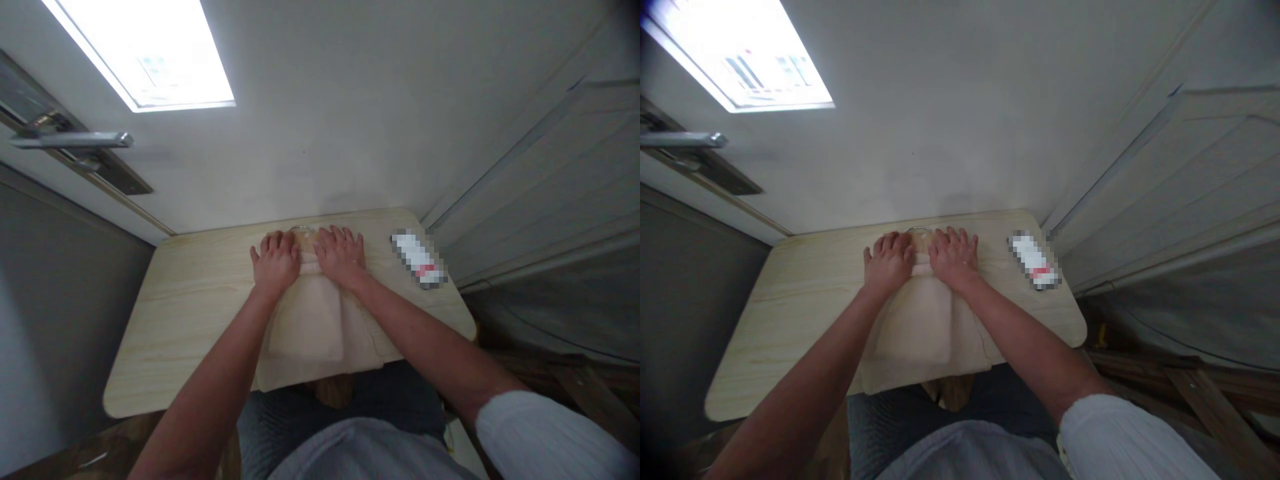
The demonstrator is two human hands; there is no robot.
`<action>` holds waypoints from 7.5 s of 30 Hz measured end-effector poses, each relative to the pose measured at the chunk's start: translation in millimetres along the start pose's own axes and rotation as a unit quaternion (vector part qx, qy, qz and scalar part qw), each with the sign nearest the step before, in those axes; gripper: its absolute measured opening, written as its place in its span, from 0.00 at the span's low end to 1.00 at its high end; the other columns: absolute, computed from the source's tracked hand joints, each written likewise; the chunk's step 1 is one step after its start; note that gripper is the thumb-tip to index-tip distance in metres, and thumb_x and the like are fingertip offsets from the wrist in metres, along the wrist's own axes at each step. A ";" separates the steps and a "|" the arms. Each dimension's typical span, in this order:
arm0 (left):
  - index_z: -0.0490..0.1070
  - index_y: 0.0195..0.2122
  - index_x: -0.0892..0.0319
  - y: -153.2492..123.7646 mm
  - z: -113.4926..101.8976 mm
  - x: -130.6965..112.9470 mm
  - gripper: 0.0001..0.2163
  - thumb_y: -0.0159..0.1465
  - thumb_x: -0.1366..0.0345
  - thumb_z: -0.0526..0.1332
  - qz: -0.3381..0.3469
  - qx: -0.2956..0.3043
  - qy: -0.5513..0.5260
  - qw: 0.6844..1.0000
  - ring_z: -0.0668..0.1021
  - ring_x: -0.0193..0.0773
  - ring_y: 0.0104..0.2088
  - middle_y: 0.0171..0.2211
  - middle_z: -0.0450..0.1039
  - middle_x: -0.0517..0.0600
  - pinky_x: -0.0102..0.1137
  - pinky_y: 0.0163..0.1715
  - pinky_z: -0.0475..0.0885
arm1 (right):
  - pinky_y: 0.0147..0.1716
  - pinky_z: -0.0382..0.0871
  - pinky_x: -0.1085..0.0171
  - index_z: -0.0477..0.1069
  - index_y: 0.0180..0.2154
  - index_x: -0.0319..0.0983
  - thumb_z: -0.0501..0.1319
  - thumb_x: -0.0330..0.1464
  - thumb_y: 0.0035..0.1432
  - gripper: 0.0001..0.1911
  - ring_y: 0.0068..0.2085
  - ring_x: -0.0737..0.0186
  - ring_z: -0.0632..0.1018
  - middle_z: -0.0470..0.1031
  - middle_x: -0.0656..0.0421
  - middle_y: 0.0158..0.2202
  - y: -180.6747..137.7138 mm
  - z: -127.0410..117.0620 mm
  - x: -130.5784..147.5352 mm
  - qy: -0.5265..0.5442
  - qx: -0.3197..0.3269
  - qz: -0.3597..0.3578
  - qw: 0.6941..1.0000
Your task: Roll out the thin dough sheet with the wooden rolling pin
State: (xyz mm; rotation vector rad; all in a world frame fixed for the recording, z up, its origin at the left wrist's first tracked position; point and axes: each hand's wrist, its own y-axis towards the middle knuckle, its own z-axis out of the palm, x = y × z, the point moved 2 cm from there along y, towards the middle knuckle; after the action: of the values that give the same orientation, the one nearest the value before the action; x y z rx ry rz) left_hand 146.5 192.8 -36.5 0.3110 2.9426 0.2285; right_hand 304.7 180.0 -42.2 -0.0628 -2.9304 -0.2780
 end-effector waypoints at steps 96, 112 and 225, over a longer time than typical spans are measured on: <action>0.70 0.54 0.55 26.5 -1.6 -3.3 0.22 0.71 0.56 0.41 0.020 -0.042 -0.007 0.999 0.69 0.52 0.56 0.56 0.70 0.58 0.50 0.55 0.61 | 0.62 0.44 0.40 0.62 0.63 0.42 0.42 0.45 0.71 0.28 0.65 0.44 0.59 0.62 0.52 0.66 -2.5 3.6 4.6 0.007 -0.015 -0.026 1.000; 0.54 0.68 0.52 -148.7 -14.2 -7.7 0.26 0.69 0.55 0.50 0.039 0.011 -0.090 0.995 0.56 0.48 0.69 0.67 0.57 0.56 0.52 0.67 0.44 | 0.66 0.40 0.43 0.69 0.55 0.43 0.55 0.41 0.66 0.19 0.64 0.48 0.62 0.70 0.51 0.58 -127.0 -19.1 1.7 0.078 0.003 -0.116 0.990; 0.67 0.58 0.55 -140.0 -25.2 -2.4 0.19 0.69 0.58 0.51 -0.008 -0.077 -0.107 0.991 0.67 0.50 0.61 0.60 0.69 0.57 0.50 0.63 0.56 | 0.63 0.43 0.41 0.68 0.58 0.53 0.54 0.45 0.67 0.21 0.63 0.47 0.63 0.68 0.57 0.62 -143.8 -33.7 -1.0 0.064 0.037 -0.124 0.989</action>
State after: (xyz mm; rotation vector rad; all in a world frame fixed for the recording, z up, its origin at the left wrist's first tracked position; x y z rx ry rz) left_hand 117.1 53.7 -35.3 0.2723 2.6966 0.3933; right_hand 303.4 32.4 -36.1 0.3215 -2.8158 -0.2013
